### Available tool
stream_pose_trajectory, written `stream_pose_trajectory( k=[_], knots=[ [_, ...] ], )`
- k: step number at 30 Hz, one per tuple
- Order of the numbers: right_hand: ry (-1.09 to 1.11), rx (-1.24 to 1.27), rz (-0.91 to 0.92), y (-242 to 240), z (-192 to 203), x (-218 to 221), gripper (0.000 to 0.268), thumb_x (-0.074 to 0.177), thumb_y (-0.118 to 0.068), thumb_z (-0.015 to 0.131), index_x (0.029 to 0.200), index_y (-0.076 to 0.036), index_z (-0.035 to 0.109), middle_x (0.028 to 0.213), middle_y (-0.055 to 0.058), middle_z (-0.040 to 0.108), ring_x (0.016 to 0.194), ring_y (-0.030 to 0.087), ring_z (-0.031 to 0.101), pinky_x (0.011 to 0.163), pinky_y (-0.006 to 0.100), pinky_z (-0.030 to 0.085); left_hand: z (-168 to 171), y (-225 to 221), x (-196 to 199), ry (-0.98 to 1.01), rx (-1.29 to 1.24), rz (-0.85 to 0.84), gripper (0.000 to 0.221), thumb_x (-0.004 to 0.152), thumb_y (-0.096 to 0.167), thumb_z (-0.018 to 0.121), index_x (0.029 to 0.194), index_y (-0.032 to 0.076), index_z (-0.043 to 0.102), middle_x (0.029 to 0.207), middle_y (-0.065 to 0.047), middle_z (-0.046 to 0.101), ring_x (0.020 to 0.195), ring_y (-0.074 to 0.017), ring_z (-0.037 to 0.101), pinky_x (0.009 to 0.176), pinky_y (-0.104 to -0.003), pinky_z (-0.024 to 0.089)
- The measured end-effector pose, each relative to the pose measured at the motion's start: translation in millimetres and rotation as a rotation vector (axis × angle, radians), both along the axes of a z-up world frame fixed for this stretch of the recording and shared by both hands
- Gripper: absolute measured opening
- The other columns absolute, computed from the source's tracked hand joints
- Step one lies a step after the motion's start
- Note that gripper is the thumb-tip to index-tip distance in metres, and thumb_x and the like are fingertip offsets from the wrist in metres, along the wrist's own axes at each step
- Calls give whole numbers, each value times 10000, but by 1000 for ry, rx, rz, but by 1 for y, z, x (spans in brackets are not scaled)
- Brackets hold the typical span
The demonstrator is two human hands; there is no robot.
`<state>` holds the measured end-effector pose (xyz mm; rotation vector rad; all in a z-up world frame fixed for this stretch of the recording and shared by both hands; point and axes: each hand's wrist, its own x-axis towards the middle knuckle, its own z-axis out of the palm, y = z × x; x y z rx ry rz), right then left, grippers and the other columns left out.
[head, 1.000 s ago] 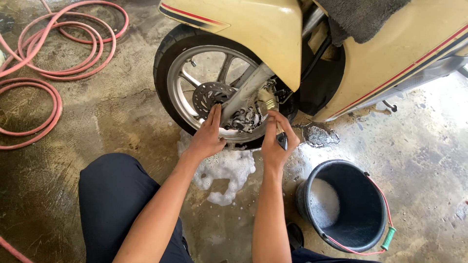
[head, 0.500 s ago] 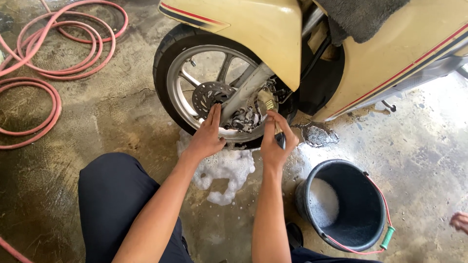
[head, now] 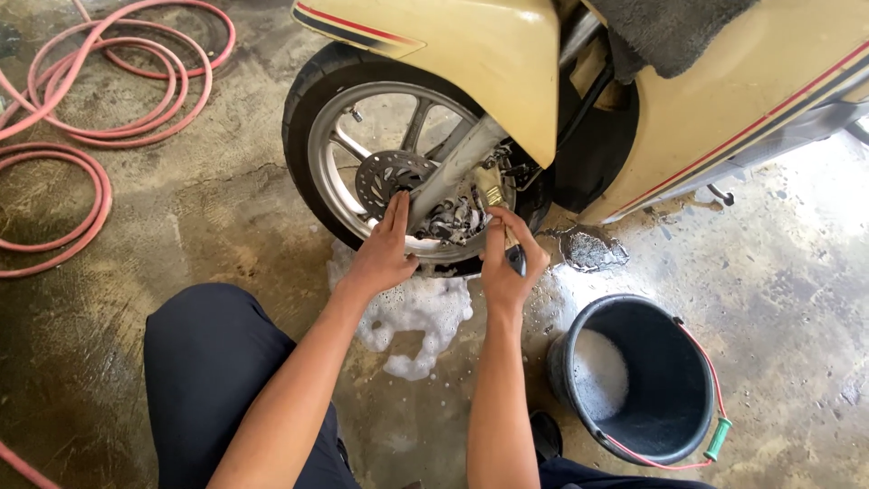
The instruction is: The person scrubs the front wheel and brake disc of a motorcycle using a brush and soapy water from a bucket. They repeatedly dip the brush into the bucket and scrub the wheel components.
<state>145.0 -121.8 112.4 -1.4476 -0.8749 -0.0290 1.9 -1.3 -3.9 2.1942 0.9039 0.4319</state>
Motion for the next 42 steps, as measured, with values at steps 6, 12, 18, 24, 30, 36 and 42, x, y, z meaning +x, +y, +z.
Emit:
stream_pose_trajectory(
  k=[6, 12, 18, 24, 30, 36, 42],
  knots=[
    [-1, -139, 141, 0, -15, 17, 302, 907, 47, 581, 1070, -104, 786, 687, 158, 706, 483, 172, 621, 510, 224, 486, -9, 4, 5, 107, 140, 44, 997, 911, 107, 652, 1726, 79, 77, 1754, -243, 130, 1490, -587, 333, 1082, -742, 470],
    [140, -267, 171, -37, -8, 52, 176, 856, -85, 667, 954, -140, 803, 836, 111, 769, 477, 154, 662, 576, 281, 545, 36, -24, 19, 28, 318, 100, 950, 897, 48, 694, 1711, 57, 205, 1739, -230, 198, 1552, -506, 277, 1184, -684, 357],
    [171, -392, 105, -95, -27, 99, 356, 868, -122, 647, 1212, -107, 739, 958, 239, 733, 544, 183, 658, 608, 342, 541, 44, -54, 55, -117, 511, -46, 844, 857, 105, 684, 1647, 108, 386, 1618, -156, 429, 1472, -393, 456, 1171, -548, 435],
    [164, -560, -233, -174, -14, 127, 289, 856, -239, 706, 1129, -191, 791, 547, 75, 653, 531, 120, 541, 596, 252, 449, 18, -95, 105, -99, 455, -303, 795, 895, 128, 608, 1657, 120, 383, 1665, -141, 412, 1490, -384, 445, 1129, -558, 448],
    [357, -734, -422, -244, -61, 166, 305, 782, -301, 709, 1073, -276, 796, 518, 49, 651, 498, 115, 563, 542, 243, 414, -2, -138, 144, -14, 485, -513, 834, 870, 196, 615, 1663, 153, 362, 1632, -107, 449, 1491, -306, 454, 1165, -478, 436],
    [538, -807, -420, -282, -156, 200, 185, 777, -222, 745, 943, -252, 822, 747, 117, 757, 560, 152, 728, 534, 273, 557, -19, -164, 160, 96, 360, -680, 812, 904, 111, 604, 1671, 109, 335, 1641, -157, 430, 1512, -345, 427, 1179, -520, 431],
    [704, -883, -319, -267, -200, 200, 306, 745, -208, 754, 1040, -151, 810, 813, 167, 766, 617, 212, 761, 529, 290, 611, -15, -173, 155, 211, 309, -750, 801, 918, 79, 600, 1672, 91, 330, 1629, -185, 449, 1514, -347, 434, 1191, -529, 424]
  ],
)
